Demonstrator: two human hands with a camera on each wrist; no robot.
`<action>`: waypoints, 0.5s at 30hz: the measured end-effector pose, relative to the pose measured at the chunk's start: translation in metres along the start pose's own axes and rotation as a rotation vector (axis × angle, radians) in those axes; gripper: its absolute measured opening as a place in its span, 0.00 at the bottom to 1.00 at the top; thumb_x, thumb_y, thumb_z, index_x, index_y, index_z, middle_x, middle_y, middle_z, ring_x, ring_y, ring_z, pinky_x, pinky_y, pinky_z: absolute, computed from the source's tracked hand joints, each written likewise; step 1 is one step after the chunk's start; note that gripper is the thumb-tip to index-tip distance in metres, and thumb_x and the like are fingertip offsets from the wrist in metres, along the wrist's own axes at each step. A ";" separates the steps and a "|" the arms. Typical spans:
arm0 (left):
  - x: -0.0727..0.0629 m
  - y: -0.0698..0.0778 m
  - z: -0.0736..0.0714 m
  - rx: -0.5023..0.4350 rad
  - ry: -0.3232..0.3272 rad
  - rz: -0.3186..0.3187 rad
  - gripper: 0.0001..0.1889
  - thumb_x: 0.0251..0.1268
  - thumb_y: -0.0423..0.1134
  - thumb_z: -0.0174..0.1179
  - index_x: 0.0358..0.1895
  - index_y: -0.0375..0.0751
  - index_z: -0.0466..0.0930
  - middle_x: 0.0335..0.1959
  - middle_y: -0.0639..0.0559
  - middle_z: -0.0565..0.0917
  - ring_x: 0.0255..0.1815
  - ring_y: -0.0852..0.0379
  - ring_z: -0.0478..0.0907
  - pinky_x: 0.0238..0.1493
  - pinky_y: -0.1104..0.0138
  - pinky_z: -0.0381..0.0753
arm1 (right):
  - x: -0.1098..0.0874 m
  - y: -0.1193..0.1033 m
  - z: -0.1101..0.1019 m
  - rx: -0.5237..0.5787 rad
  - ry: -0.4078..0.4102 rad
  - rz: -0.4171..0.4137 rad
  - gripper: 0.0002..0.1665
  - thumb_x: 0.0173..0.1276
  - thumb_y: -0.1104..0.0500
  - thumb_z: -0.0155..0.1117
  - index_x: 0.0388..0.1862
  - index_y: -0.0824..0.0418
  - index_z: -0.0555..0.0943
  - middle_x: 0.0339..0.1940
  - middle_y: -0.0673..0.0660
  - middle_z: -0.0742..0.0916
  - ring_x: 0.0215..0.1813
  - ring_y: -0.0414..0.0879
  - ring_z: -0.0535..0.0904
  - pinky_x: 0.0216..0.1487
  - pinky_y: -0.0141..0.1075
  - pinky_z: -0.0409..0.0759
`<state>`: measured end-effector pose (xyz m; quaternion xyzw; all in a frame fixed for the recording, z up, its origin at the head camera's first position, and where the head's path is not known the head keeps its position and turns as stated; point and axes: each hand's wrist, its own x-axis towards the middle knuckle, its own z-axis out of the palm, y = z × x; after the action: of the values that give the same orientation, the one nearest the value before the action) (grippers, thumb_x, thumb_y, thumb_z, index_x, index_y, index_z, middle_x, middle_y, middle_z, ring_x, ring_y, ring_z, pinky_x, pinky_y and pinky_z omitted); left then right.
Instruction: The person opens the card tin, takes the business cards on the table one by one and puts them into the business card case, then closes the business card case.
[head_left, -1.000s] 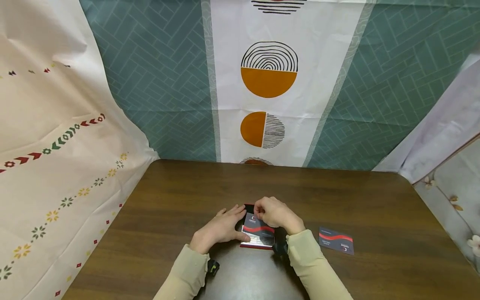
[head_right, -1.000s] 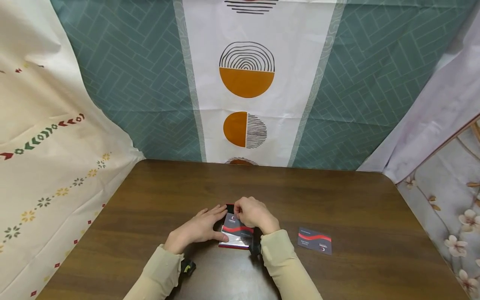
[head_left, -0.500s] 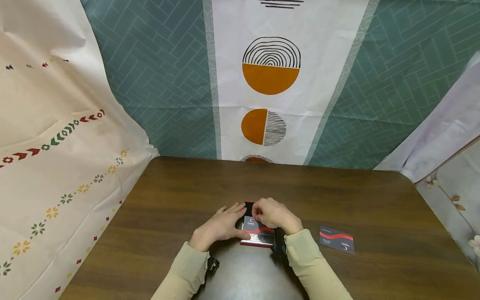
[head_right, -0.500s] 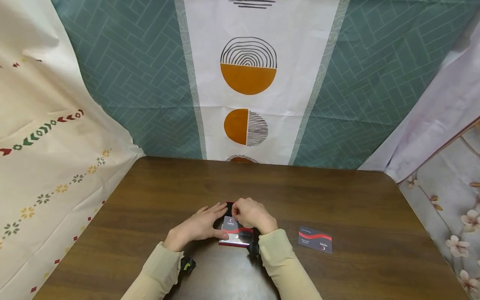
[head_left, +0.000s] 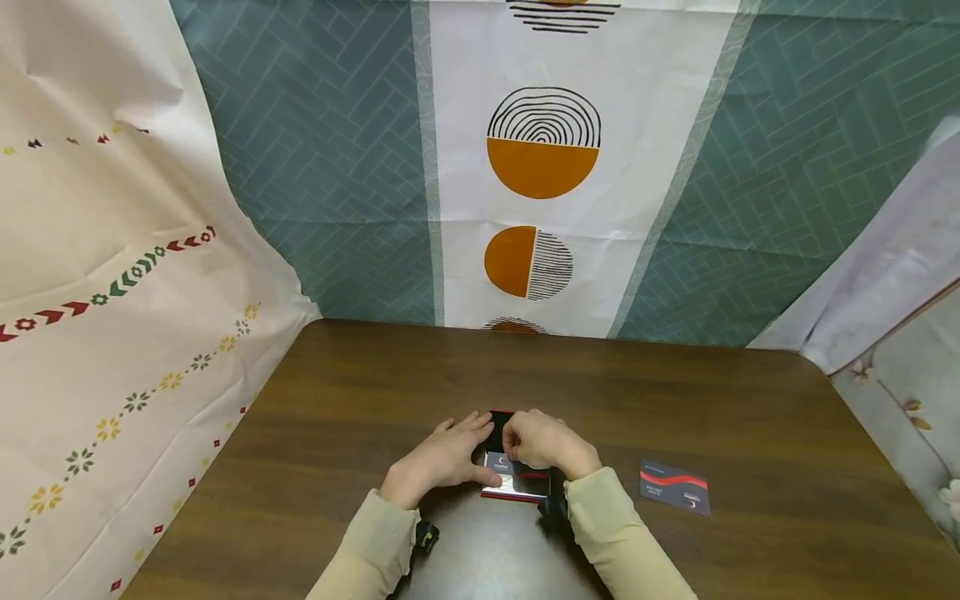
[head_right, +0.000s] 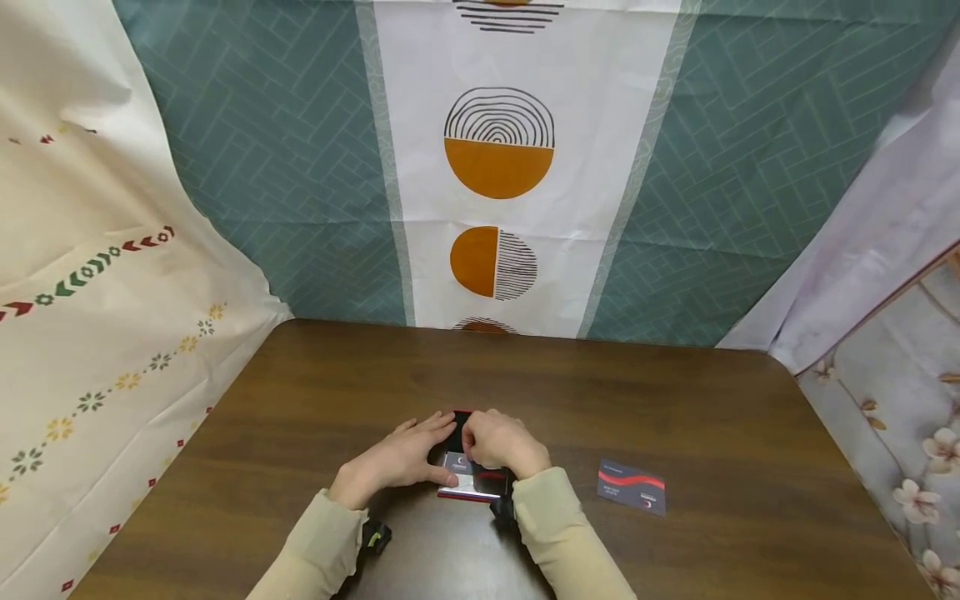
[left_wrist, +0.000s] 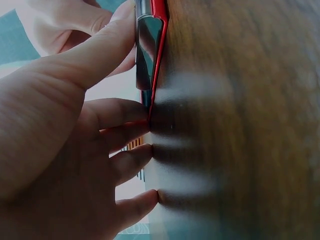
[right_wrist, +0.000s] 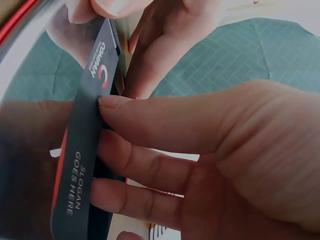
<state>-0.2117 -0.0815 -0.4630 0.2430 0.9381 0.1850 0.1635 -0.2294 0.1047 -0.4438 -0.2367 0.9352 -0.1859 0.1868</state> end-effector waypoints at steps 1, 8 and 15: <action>-0.001 0.000 0.001 -0.004 0.004 0.006 0.47 0.56 0.61 0.67 0.74 0.38 0.62 0.76 0.48 0.58 0.78 0.49 0.49 0.73 0.46 0.48 | 0.000 0.000 0.000 -0.005 -0.002 0.003 0.13 0.63 0.65 0.66 0.21 0.52 0.80 0.19 0.46 0.78 0.24 0.41 0.71 0.29 0.39 0.70; -0.001 -0.001 0.000 -0.003 0.007 0.017 0.47 0.56 0.61 0.66 0.74 0.37 0.61 0.76 0.47 0.58 0.78 0.48 0.48 0.73 0.46 0.48 | 0.000 -0.002 -0.001 -0.007 -0.008 0.019 0.13 0.61 0.64 0.70 0.21 0.51 0.79 0.21 0.46 0.79 0.25 0.42 0.72 0.30 0.40 0.72; -0.002 0.000 0.001 -0.006 0.001 0.010 0.47 0.56 0.61 0.67 0.74 0.38 0.62 0.76 0.47 0.58 0.78 0.48 0.49 0.73 0.46 0.48 | -0.001 -0.003 0.000 -0.004 -0.016 0.017 0.10 0.58 0.60 0.75 0.25 0.51 0.79 0.22 0.46 0.79 0.26 0.42 0.72 0.31 0.40 0.72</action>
<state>-0.2097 -0.0826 -0.4637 0.2473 0.9363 0.1888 0.1630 -0.2270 0.1025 -0.4422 -0.2307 0.9360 -0.1804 0.1954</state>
